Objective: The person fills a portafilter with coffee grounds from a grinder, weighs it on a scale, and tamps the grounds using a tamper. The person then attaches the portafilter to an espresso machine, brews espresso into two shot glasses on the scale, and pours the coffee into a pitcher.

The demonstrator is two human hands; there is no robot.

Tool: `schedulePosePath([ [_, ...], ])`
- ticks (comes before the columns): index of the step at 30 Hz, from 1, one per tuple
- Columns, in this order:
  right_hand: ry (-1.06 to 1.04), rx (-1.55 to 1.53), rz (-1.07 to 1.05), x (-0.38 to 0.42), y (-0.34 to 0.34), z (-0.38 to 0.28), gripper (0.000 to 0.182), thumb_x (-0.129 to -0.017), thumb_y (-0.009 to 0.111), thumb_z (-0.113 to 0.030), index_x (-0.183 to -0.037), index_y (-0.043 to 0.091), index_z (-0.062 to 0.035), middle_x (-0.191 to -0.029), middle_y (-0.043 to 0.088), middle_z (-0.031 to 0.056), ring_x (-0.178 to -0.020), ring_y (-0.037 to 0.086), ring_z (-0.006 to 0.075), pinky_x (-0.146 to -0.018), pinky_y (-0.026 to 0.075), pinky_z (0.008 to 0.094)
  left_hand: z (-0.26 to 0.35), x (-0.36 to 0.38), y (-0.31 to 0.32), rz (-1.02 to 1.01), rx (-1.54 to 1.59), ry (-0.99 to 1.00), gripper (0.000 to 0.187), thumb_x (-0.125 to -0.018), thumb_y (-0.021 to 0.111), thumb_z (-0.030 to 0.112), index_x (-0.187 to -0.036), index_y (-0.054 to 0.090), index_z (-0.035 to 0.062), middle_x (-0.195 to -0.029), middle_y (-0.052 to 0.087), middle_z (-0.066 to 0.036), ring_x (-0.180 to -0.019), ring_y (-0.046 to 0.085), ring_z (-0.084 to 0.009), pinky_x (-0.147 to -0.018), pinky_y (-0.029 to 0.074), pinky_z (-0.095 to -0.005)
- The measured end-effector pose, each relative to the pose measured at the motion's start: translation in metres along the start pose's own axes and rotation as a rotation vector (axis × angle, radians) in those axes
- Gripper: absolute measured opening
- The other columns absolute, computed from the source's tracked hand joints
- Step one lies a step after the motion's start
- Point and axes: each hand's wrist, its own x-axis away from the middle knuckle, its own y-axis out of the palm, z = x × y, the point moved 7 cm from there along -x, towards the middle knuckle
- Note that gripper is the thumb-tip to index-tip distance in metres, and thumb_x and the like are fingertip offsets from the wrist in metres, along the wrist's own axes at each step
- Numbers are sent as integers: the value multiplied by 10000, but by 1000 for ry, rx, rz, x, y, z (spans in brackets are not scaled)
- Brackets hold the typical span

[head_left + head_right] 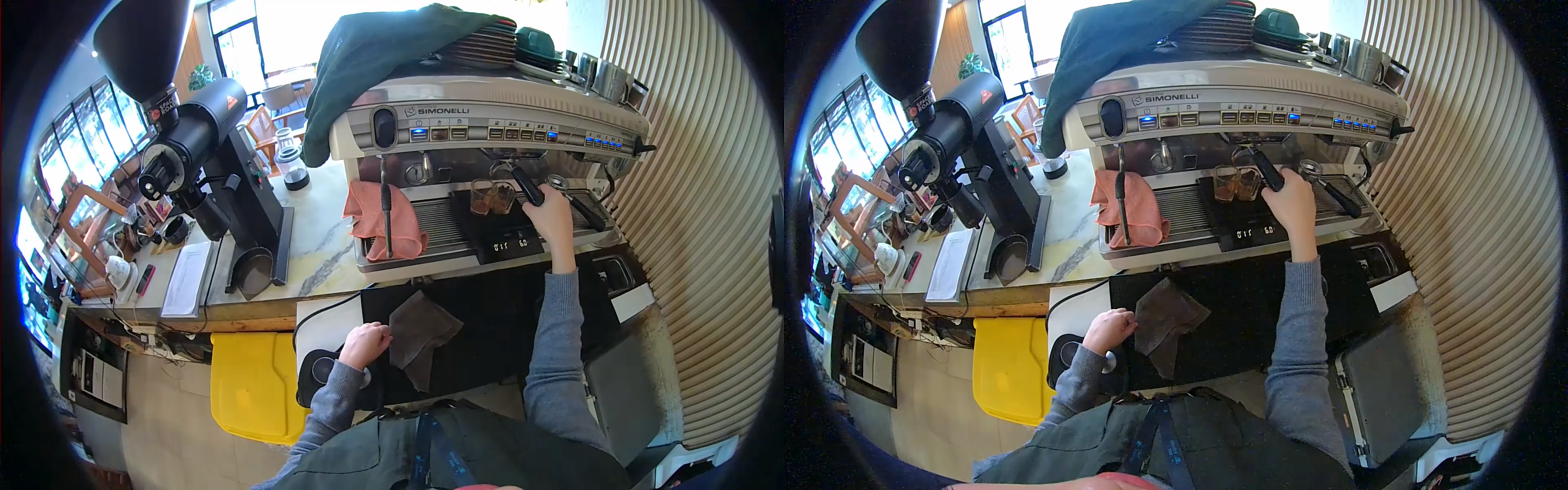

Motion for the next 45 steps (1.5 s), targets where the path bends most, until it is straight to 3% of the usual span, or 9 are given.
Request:
schedulePosePath([
  [13, 18, -10, -26, -1, 2, 2, 376, -683, 671, -223, -972, 645, 17, -820, 646, 257, -824, 634, 414, -733, 503, 456, -4, 0, 4, 8, -23, -14, 117, -781, 562, 190, -783, 638, 102, -787, 627, -106, -767, 634, -308, -669, 510, -425],
  [45, 66, 12, -78, -3, 6, 6, 402, -685, 680, -236, -986, 641, 29, -815, 649, 256, -825, 639, 410, -734, 507, 450, -5, -1, 7, -6, -7, -4, 112, -793, 556, 181, -798, 635, 101, -790, 625, -110, -773, 629, -320, -671, 509, -430],
])
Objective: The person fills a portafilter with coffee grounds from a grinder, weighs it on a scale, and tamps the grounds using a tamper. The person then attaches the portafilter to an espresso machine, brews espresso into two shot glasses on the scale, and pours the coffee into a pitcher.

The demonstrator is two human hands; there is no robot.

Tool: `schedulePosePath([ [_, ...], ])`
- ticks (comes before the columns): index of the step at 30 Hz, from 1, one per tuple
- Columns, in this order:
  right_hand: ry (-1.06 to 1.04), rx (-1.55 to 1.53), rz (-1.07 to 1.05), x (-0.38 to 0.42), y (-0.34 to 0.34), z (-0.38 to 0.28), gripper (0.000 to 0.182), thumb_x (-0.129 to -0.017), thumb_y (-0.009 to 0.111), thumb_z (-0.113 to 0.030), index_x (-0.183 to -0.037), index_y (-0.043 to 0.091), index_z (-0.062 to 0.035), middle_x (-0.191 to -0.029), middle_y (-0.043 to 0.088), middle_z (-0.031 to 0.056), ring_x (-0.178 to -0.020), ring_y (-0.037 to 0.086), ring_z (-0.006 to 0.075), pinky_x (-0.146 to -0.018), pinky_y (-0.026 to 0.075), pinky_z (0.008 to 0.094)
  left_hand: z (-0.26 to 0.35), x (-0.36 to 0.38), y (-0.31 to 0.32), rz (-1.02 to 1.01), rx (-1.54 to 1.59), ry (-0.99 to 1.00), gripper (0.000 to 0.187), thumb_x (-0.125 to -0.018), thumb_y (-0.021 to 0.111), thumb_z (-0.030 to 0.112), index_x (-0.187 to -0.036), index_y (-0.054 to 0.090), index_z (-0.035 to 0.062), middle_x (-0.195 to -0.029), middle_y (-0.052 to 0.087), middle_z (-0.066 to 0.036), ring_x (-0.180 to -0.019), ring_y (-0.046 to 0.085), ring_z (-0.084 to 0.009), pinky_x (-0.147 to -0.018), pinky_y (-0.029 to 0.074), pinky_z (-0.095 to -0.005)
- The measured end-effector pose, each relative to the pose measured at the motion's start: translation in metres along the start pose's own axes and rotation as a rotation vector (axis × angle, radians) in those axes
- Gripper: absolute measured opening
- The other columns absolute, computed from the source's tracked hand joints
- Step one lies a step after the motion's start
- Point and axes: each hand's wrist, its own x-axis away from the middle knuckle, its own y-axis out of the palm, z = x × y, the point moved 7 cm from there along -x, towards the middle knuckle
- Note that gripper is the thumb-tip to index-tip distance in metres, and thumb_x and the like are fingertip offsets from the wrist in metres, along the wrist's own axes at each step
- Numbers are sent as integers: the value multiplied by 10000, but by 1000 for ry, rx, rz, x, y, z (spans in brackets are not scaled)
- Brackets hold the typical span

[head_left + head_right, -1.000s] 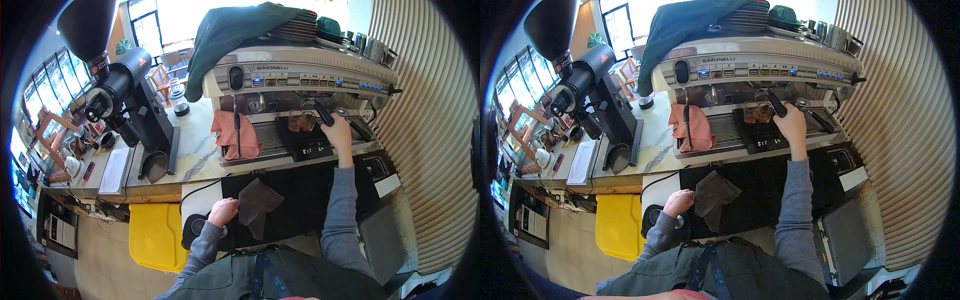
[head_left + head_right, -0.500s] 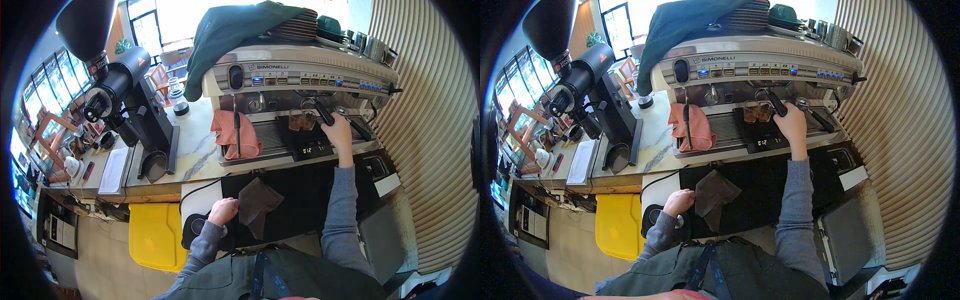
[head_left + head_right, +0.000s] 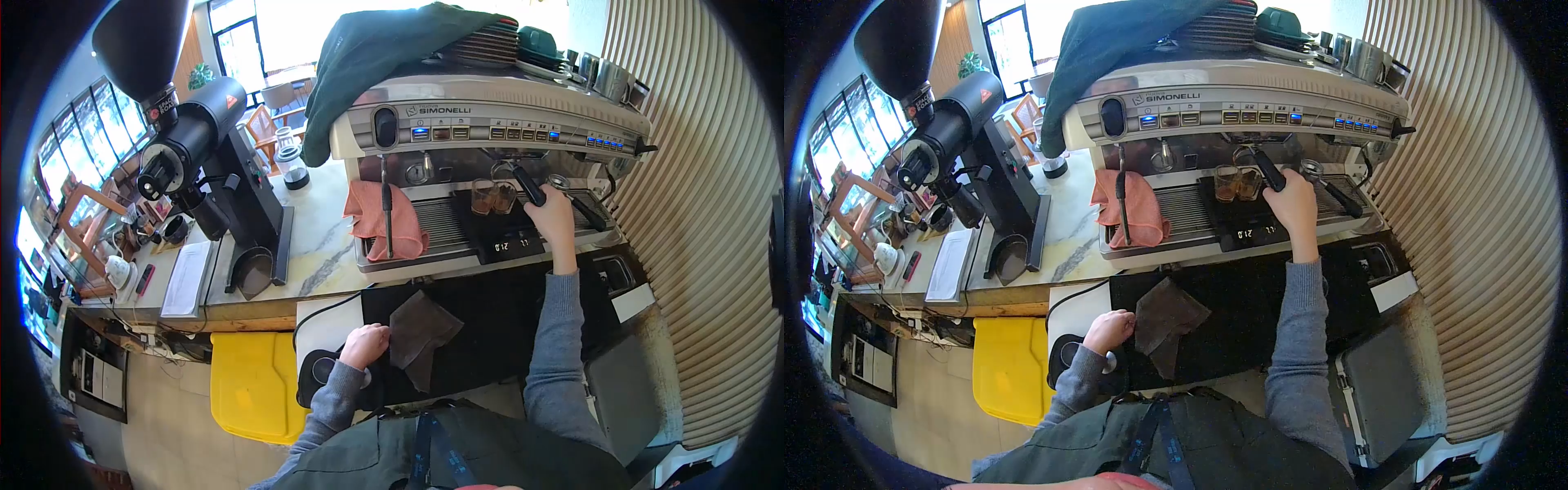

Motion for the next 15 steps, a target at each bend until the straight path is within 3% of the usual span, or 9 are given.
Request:
schedulePosePath([
  [9, -28, -4, 22, 1, -1, -2, 367, -683, 690, -193, -959, 633, 41, -770, 635, 238, -772, 645, 380, -687, 496, 417, -2, 0, 1, -5, 3, -9, 125, -796, 555, 190, -814, 645, 106, -796, 629, -108, -780, 632, -316, -678, 514, -424],
  [11, -29, -21, 25, 1, -2, -2, 330, -691, 670, -225, -924, 637, 7, -795, 639, 249, -815, 626, 418, -715, 498, 462, -1, 1, 1, 0, 3, -3, 126, -795, 556, 191, -819, 647, 108, -797, 631, -107, -780, 633, -315, -679, 515, -422],
  [15, -32, -22, 28, 1, -1, -2, 337, -692, 669, -225, -931, 637, 9, -802, 640, 250, -819, 626, 420, -718, 498, 463, -1, 0, 1, -10, -8, -13, 128, -794, 557, 191, -821, 649, 107, -800, 634, -106, -783, 636, -312, -684, 517, -420],
])
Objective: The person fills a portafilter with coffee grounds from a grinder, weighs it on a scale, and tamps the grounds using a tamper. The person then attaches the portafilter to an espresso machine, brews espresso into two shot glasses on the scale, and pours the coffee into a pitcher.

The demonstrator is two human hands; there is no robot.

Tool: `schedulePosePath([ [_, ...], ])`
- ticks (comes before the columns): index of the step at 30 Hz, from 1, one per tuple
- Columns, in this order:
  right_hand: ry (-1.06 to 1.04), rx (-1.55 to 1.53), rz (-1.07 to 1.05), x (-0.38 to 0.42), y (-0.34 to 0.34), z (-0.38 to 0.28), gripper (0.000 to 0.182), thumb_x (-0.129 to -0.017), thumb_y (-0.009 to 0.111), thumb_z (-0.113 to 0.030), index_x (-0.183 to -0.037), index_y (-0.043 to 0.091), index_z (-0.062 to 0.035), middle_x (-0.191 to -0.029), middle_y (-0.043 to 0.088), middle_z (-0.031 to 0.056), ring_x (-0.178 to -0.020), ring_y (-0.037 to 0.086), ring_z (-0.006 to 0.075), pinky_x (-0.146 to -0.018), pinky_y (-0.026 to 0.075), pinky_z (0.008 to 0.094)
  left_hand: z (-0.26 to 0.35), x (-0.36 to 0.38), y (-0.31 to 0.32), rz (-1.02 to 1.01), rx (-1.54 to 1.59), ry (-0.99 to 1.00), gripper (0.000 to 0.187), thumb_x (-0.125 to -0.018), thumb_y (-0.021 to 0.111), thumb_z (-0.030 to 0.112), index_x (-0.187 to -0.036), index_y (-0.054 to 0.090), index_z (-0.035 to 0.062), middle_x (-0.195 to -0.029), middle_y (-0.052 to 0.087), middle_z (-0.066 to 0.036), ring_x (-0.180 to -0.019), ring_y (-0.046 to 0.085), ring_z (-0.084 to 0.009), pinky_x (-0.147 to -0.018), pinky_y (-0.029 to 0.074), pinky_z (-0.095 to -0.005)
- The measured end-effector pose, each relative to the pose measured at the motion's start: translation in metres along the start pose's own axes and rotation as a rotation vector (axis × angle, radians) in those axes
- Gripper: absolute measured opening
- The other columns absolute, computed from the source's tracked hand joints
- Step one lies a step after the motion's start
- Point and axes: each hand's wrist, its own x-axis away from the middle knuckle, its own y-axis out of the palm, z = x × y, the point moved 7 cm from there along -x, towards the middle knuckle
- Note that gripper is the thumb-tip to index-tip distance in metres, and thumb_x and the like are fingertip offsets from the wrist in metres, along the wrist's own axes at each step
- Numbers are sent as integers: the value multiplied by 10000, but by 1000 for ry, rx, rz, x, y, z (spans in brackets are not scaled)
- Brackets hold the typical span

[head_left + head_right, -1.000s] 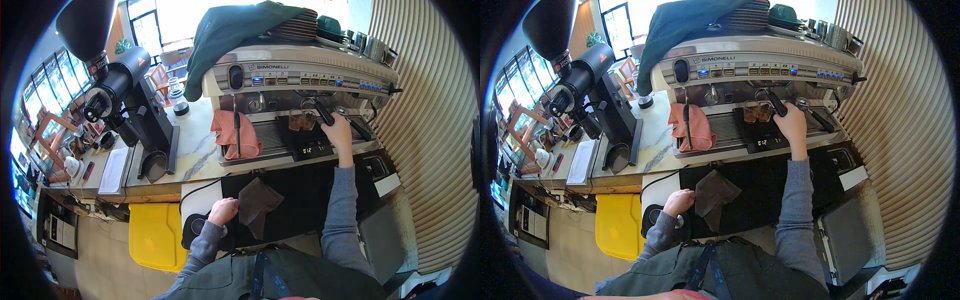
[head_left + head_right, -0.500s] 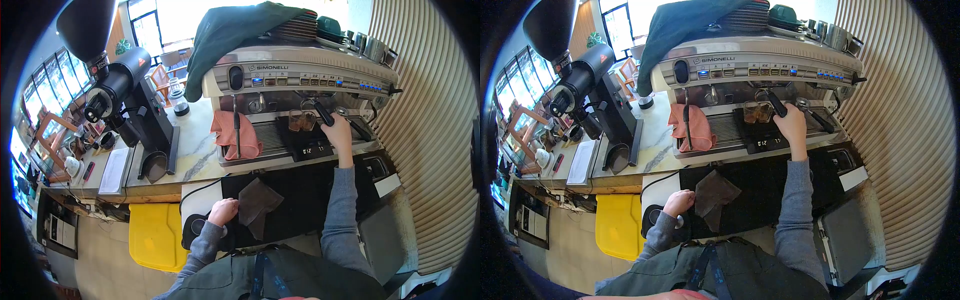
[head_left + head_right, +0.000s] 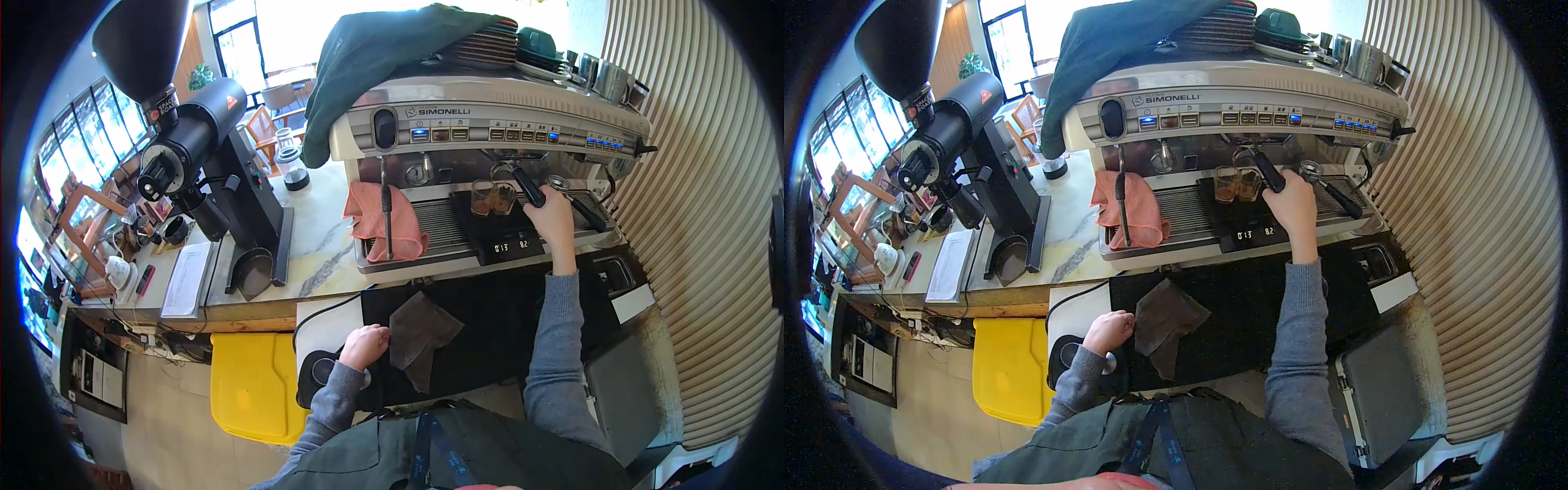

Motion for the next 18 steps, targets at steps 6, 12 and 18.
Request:
schedulePosePath([
  [6, 8, 8, -9, 0, 0, 0, 381, -693, 670, -231, -987, 646, 10, -859, 652, 252, -856, 633, 412, -749, 507, 454, -2, 0, 1, 10, 1, -4, 130, -793, 556, 189, -827, 655, 112, -803, 636, -105, -786, 638, -312, -688, 519, -418],
  [12, 27, 10, -15, 0, 0, 1, 403, -691, 674, -233, -1010, 645, 11, -885, 656, 251, -877, 635, 406, -759, 508, 451, 1, 1, -2, 8, -9, -14, 134, -793, 557, 187, -833, 663, 116, -797, 638, -103, -785, 639, -312, -687, 520, -416],
  [18, 13, 8, -17, 0, -1, -1, 400, -690, 675, -231, -1001, 643, 20, -876, 653, 258, -871, 633, 409, -758, 507, 453, 0, 1, -2, 0, -21, -17, 143, -800, 554, 190, -845, 670, 121, -802, 644, -101, -785, 643, -307, -687, 522, -417],
])
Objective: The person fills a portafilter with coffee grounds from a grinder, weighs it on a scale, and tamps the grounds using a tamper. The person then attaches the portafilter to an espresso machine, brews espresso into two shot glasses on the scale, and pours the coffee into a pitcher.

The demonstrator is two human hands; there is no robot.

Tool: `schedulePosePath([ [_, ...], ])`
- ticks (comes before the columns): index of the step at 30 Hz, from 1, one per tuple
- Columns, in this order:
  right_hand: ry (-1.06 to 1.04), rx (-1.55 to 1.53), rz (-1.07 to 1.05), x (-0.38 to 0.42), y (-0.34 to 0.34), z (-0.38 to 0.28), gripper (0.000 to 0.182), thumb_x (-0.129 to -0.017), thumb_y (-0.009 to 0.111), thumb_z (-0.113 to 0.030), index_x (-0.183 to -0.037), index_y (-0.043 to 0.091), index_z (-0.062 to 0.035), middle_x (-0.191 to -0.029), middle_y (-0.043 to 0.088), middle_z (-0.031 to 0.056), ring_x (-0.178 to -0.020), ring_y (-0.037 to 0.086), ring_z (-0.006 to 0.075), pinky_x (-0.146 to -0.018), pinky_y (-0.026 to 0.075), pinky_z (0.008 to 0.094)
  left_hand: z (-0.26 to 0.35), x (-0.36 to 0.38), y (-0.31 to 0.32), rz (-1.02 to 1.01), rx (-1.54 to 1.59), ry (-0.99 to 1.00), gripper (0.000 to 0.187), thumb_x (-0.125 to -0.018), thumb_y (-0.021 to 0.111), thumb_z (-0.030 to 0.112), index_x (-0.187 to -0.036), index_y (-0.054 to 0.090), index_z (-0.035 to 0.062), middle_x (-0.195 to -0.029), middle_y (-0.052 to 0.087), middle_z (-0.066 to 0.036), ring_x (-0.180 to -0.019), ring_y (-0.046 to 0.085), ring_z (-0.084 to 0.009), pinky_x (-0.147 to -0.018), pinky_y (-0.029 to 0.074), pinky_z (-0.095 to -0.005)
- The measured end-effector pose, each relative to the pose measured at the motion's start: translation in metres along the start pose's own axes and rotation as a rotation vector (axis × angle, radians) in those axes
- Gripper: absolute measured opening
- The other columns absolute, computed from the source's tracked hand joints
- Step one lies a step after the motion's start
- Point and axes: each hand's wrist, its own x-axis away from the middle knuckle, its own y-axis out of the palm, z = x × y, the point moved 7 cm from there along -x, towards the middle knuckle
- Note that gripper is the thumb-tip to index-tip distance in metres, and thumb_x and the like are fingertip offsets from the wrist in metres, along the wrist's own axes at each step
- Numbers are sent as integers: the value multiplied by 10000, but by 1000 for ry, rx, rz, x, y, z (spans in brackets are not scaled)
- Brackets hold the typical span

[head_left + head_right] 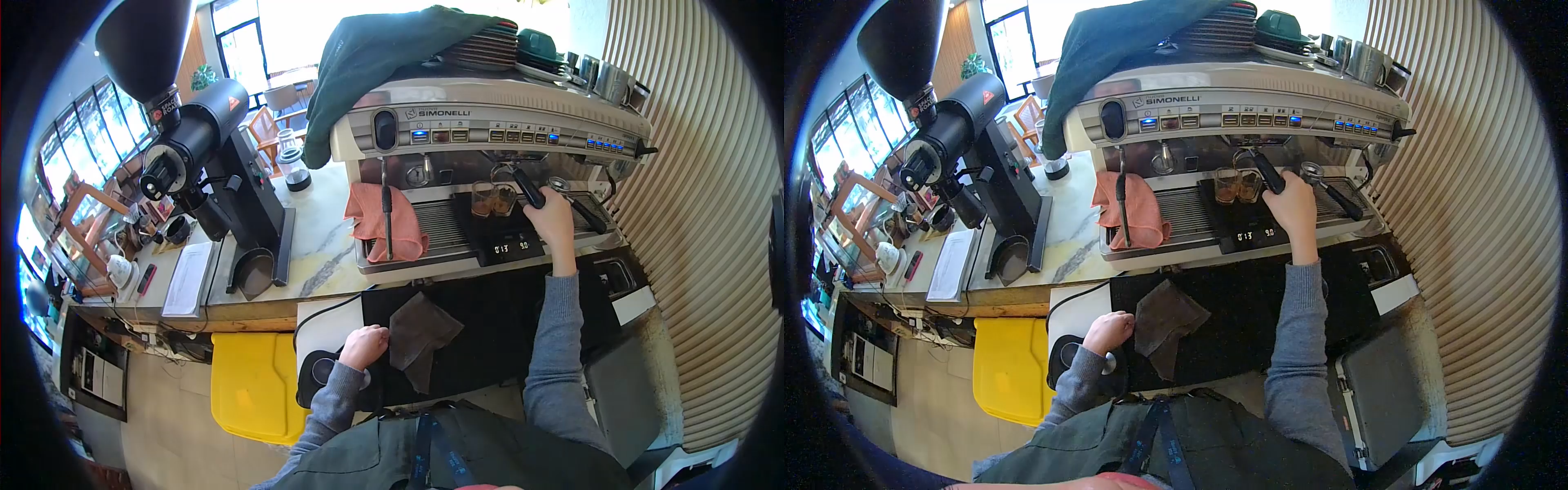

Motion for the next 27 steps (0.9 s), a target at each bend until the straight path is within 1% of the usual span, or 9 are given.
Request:
schedulePosePath([
  [6, -35, -12, 28, 0, 0, 0, 393, -690, 673, -226, -991, 642, 25, -859, 650, 260, -864, 631, 412, -755, 507, 452, -1, 0, 1, 4, 4, -1, 150, -806, 548, 193, -853, 670, 121, -813, 647, -101, -793, 644, -307, -694, 524, -418],
  [12, -35, -6, 13, -1, 1, 0, 396, -687, 674, -224, -993, 642, 26, -852, 648, 263, -850, 634, 412, -750, 508, 451, -2, 1, 2, -1, 10, -3, 144, -800, 547, 193, -843, 663, 119, -816, 647, -98, -793, 643, -307, -695, 524, -417],
  [15, 5, -1, -32, -1, 3, 2, 393, -686, 672, -222, -991, 643, 24, -845, 647, 262, -838, 633, 414, -743, 506, 454, -3, 0, 2, 3, 16, -5, 139, -796, 551, 194, -836, 660, 117, -815, 647, -97, -793, 642, -308, -694, 523, -417],
  [17, -52, -12, 41, 0, 0, 0, 386, -686, 670, -220, -979, 639, 29, -828, 645, 260, -822, 631, 418, -733, 503, 455, -3, 0, 3, -5, 16, -10, 138, -794, 553, 194, -835, 659, 117, -815, 647, -97, -794, 642, -309, -694, 522, -417],
  [21, -37, -15, 16, 0, 0, -1, 380, -686, 668, -217, -973, 636, 31, -824, 643, 260, -820, 631, 418, -728, 500, 458, -2, 0, 2, -10, 12, -15, 138, -790, 554, 190, -837, 660, 116, -817, 647, -98, -798, 642, -310, -697, 522, -418],
  [23, -73, -9, 56, 1, -1, -1, 381, -686, 668, -216, -972, 633, 33, -827, 642, 264, -825, 630, 418, -728, 501, 457, -2, 0, 2, -21, 10, -19, 139, -789, 554, 189, -839, 662, 117, -819, 648, -99, -800, 642, -311, -699, 522, -419],
  [27, -28, -5, 7, 0, 0, 0, 381, -687, 667, -218, -975, 635, 30, -840, 640, 268, -834, 628, 419, -733, 498, 460, -1, 0, 0, -28, 13, -25, 145, -790, 554, 188, -845, 665, 113, -827, 649, -101, -804, 642, -310, -706, 522, -418],
])
